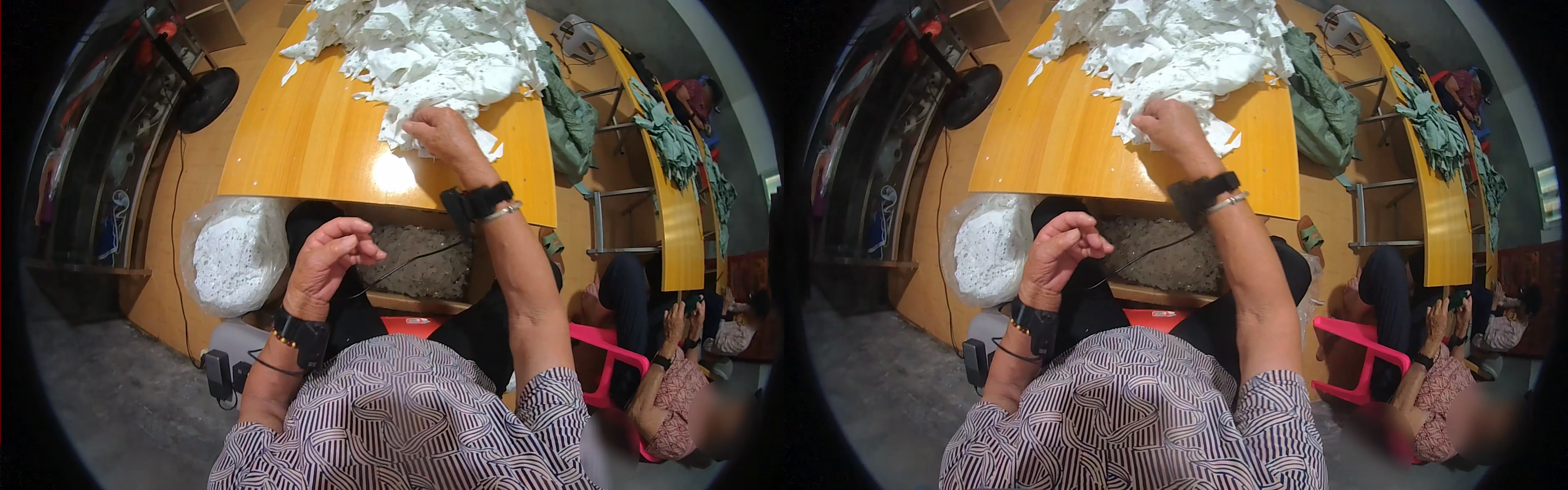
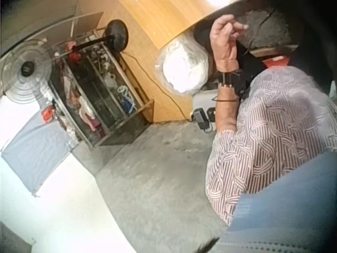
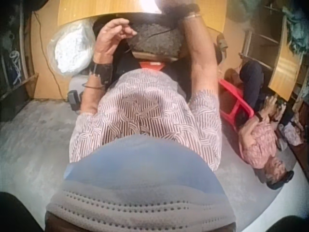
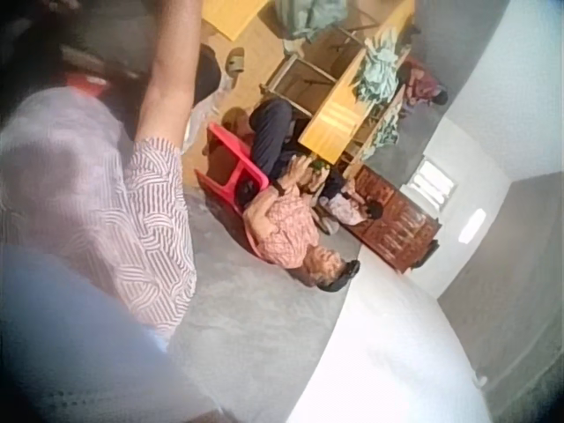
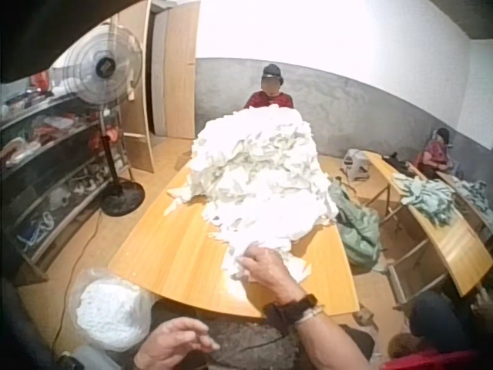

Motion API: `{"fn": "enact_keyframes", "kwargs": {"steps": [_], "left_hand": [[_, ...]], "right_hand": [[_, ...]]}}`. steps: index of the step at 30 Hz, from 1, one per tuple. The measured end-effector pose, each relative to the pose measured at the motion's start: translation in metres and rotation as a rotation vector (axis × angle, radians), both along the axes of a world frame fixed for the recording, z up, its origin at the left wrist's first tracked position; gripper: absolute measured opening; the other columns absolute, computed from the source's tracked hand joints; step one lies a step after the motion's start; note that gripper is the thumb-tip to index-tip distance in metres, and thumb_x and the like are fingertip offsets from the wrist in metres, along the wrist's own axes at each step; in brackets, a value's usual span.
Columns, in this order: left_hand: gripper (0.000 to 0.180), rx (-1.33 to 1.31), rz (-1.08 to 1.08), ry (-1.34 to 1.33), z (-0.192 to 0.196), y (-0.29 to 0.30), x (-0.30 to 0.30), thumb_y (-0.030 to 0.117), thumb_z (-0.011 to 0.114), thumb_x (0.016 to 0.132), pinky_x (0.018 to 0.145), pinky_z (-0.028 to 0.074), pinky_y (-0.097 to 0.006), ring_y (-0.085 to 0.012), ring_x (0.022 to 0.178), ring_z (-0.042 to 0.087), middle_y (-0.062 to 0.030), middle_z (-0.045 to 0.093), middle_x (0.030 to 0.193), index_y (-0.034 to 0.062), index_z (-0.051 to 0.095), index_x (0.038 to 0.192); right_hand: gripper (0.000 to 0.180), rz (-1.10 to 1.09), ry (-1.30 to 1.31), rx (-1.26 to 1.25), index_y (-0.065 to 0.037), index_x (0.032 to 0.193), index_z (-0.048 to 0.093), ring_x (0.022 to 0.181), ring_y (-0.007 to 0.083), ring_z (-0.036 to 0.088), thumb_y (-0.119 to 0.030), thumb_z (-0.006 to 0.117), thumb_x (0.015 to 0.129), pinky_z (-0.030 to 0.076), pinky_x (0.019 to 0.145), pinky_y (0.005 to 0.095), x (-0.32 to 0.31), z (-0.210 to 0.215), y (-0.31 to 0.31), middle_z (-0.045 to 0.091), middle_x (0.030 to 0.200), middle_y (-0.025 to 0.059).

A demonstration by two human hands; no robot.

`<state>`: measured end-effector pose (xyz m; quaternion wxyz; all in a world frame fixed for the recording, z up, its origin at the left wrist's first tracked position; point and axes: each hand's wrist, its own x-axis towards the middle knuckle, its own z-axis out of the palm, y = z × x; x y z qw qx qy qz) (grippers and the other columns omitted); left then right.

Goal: The recorder is inspecting and sorting white cloth or tissue-like scraps, placing some into a box.

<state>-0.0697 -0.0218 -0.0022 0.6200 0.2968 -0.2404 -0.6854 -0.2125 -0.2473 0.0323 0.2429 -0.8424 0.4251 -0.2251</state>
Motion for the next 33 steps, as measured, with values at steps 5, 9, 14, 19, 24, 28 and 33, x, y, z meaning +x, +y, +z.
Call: {"fn": "enact_keyframes", "kwargs": {"steps": [5,9,14,19,24,28,33], "left_hand": [[0.023,-0.016,-0.024,0.026,0.000,-0.003,0.000,0.012,0.054,0.083,0.071,0.051,-0.030,-0.0238,0.081,0.063,-0.0110,0.062,0.082,-0.0010,0.054,0.103],[0.023,-0.004,-0.032,0.029,-0.004,-0.003,0.000,0.012,0.053,0.083,0.072,0.052,-0.032,-0.0259,0.080,0.063,-0.0120,0.062,0.081,-0.0013,0.054,0.102],[0.023,-0.037,-0.042,0.060,0.003,-0.016,0.001,0.013,0.053,0.084,0.072,0.052,-0.034,-0.0289,0.081,0.062,-0.0131,0.062,0.081,-0.0018,0.054,0.102],[0.023,-0.029,-0.045,0.088,0.004,-0.020,-0.006,0.013,0.052,0.084,0.071,0.052,-0.035,-0.0289,0.081,0.062,-0.0132,0.062,0.080,-0.0013,0.054,0.102],[0.022,0.027,-0.042,0.117,-0.001,-0.015,-0.013,0.013,0.052,0.084,0.070,0.052,-0.033,-0.0285,0.080,0.063,-0.0123,0.061,0.079,-0.0007,0.055,0.100],[0.021,0.068,-0.029,0.125,0.001,-0.012,-0.015,0.012,0.051,0.084,0.069,0.052,-0.033,-0.0280,0.080,0.063,-0.0119,0.061,0.078,-0.0003,0.055,0.100],[0.020,0.067,-0.065,0.124,-0.001,-0.011,-0.024,0.011,0.052,0.083,0.069,0.052,-0.031,-0.0261,0.079,0.063,-0.0113,0.062,0.078,0.0001,0.055,0.100]], "right_hand": [[0.026,0.193,-0.146,0.225,-0.001,0.086,0.064,0.062,0.0182,0.055,-0.025,0.058,0.076,0.044,0.056,0.0289,-0.039,0.007,0.028,0.059,0.069,0.0090],[0.017,0.020,-0.377,0.391,-0.002,0.088,0.063,0.056,0.0048,0.049,-0.015,0.061,0.077,0.040,0.048,0.0183,-0.072,0.011,0.038,0.056,0.068,-0.0022],[0.017,-0.223,-0.459,0.158,0.000,0.085,0.063,0.065,0.0093,0.056,-0.013,0.062,0.074,0.045,0.060,0.0233,-0.117,-0.006,-0.005,0.063,0.072,0.0034],[0.034,-0.472,-0.055,-0.207,-0.002,0.088,0.063,0.076,0.0265,0.059,-0.031,0.064,0.070,0.047,0.069,0.0354,-0.114,-0.002,-0.042,0.062,0.077,0.0125],[0.035,-0.552,0.150,-0.419,-0.004,0.088,0.064,0.082,0.0330,0.059,-0.033,0.060,0.069,0.046,0.071,0.0392,-0.089,0.006,-0.069,0.061,0.077,0.0146],[0.030,-0.443,0.078,-0.240,-0.002,0.073,0.061,0.064,0.0317,0.056,-0.032,0.059,0.071,0.043,0.059,0.0410,-0.094,0.012,-0.065,0.055,0.061,0.0160],[0.026,-0.245,-0.343,0.093,0.001,0.062,0.044,0.051,0.0177,0.042,-0.017,0.059,0.073,0.035,0.051,0.0314,-0.097,0.014,0.009,0.040,0.054,0.0085]]}}
